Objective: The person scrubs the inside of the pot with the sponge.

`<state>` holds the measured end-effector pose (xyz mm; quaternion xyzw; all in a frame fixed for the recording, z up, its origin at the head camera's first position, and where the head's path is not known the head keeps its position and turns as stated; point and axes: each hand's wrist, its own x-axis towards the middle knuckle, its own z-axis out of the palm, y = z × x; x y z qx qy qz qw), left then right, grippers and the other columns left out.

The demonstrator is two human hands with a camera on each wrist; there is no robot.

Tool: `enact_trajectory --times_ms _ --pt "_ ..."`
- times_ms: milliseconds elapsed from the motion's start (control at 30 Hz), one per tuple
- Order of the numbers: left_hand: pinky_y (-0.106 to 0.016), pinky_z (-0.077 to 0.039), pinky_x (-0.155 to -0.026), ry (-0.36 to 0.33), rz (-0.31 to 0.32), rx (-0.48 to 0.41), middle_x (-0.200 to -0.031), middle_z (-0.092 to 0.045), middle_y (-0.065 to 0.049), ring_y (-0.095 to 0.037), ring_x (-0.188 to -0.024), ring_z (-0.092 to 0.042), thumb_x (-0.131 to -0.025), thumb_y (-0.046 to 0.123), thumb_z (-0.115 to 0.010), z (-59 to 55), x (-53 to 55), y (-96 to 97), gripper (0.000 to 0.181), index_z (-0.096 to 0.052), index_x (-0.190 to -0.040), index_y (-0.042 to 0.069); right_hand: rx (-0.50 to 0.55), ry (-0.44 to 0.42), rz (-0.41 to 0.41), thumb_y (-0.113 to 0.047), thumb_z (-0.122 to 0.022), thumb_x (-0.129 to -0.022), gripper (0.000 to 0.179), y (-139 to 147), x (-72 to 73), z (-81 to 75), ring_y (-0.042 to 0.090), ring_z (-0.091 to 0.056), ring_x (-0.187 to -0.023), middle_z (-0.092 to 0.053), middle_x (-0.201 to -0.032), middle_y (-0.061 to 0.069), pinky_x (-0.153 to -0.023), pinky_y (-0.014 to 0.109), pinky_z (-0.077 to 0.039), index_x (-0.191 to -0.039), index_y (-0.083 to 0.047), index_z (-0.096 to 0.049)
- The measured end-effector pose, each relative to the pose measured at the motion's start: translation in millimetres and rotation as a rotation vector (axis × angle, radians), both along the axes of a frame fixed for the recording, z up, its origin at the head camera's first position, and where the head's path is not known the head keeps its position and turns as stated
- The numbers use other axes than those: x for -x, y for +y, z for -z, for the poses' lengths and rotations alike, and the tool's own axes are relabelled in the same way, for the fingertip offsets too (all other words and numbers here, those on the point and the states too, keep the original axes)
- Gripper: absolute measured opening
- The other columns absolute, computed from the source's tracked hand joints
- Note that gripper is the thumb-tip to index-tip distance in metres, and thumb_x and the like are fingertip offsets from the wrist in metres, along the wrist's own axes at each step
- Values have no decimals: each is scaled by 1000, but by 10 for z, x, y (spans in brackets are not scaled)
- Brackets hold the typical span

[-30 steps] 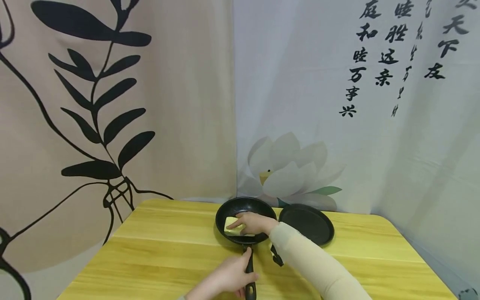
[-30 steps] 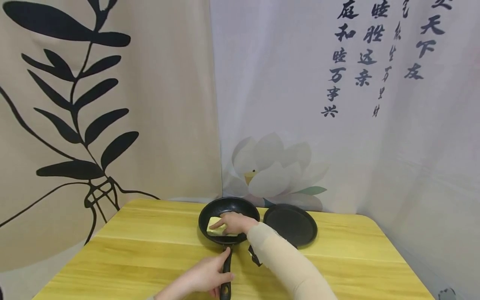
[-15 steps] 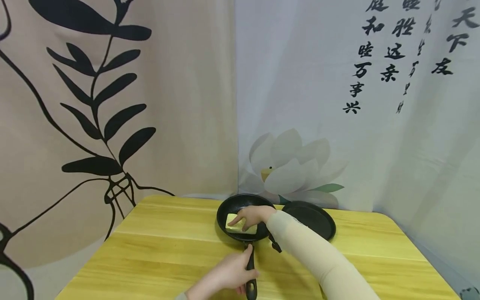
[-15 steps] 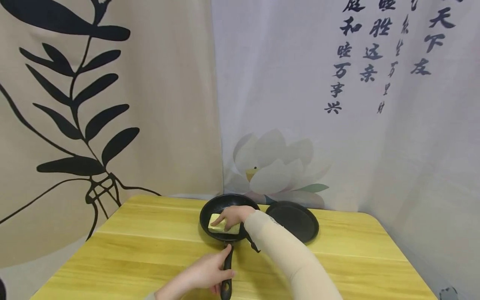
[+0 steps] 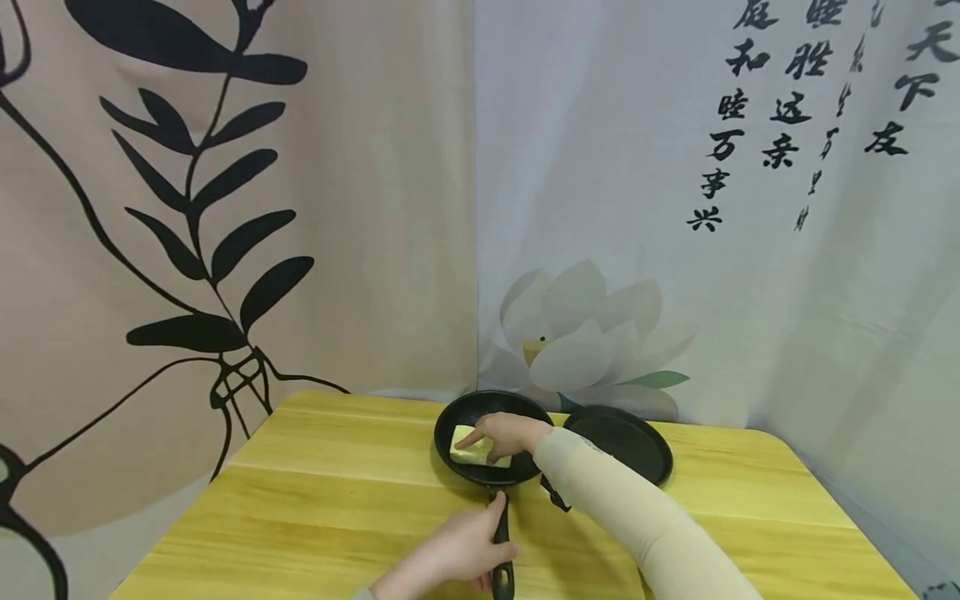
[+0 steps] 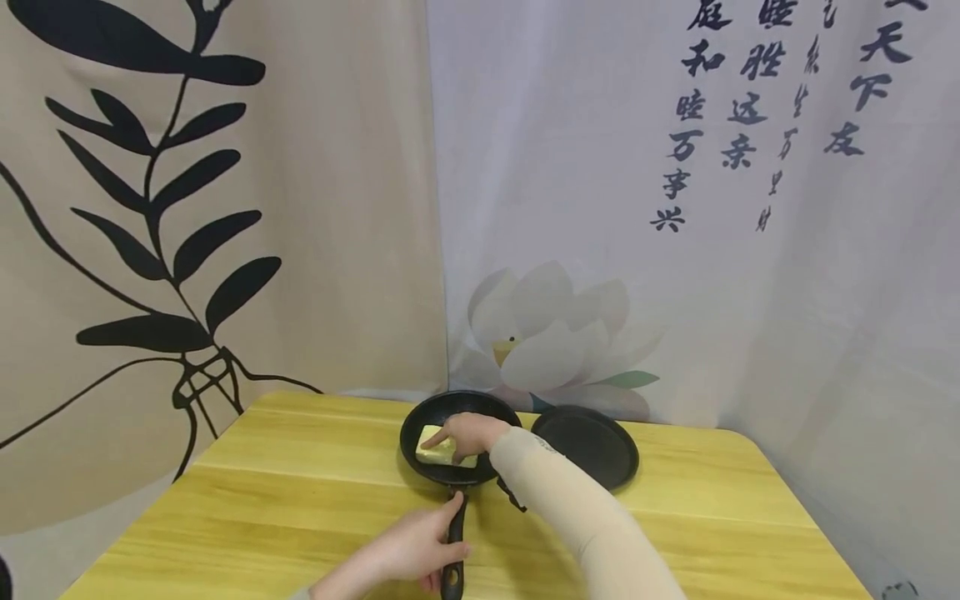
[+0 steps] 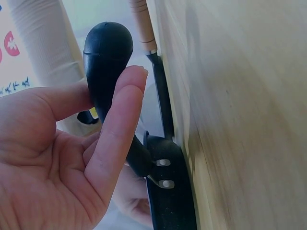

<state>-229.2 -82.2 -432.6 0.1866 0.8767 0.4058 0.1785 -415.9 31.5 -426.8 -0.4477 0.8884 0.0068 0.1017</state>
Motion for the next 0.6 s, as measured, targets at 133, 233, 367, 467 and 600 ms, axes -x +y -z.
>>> enact_trajectory --times_ms 133,233,367,467,600 --pt "-29 -51 -43 6 -36 -14 -51 -60 -3 -18 -41 -60 -93 24 -67 -47 -48 15 74 -29 -147 -9 7 -12 17 -16 -79 -83 63 -21 34 -4 18 -44 -132 -54 -136 -10 -106 33 -39 -135 -41 -56" --pt "-28 -51 -45 7 -41 -13 -50 -60 -3 -18 -41 -60 -93 24 -67 -47 -48 17 73 -29 -147 -8 9 -24 25 -16 -78 -83 62 -18 50 -6 19 -46 -130 -53 -138 -7 -104 33 -41 -136 -39 -56" --pt "-30 -52 -45 -4 -30 -25 -50 -61 -4 -19 -41 -61 -93 27 -67 0 -3 -4 76 -28 -148 -8 4 -23 33 -18 -77 -85 62 -18 92 -2 20 -47 -128 -52 -139 -2 -101 34 -44 -139 -37 -54" --pt "-27 -53 -48 6 7 3 -51 -62 0 -14 -41 -61 -95 34 -64 118 83 -36 80 -25 -149 -8 -13 -27 61 -20 -76 -86 63 -14 114 -4 20 -50 -125 -52 -138 0 -99 33 -45 -141 -38 -51" --pt "-25 -53 -50 11 23 18 -51 -62 1 -12 -41 -61 -95 38 -63 193 132 -42 82 -22 -149 -10 -47 -23 142 -27 -75 -86 64 -2 124 -19 20 -49 -125 -51 -140 2 -98 34 -46 -142 -43 -47"
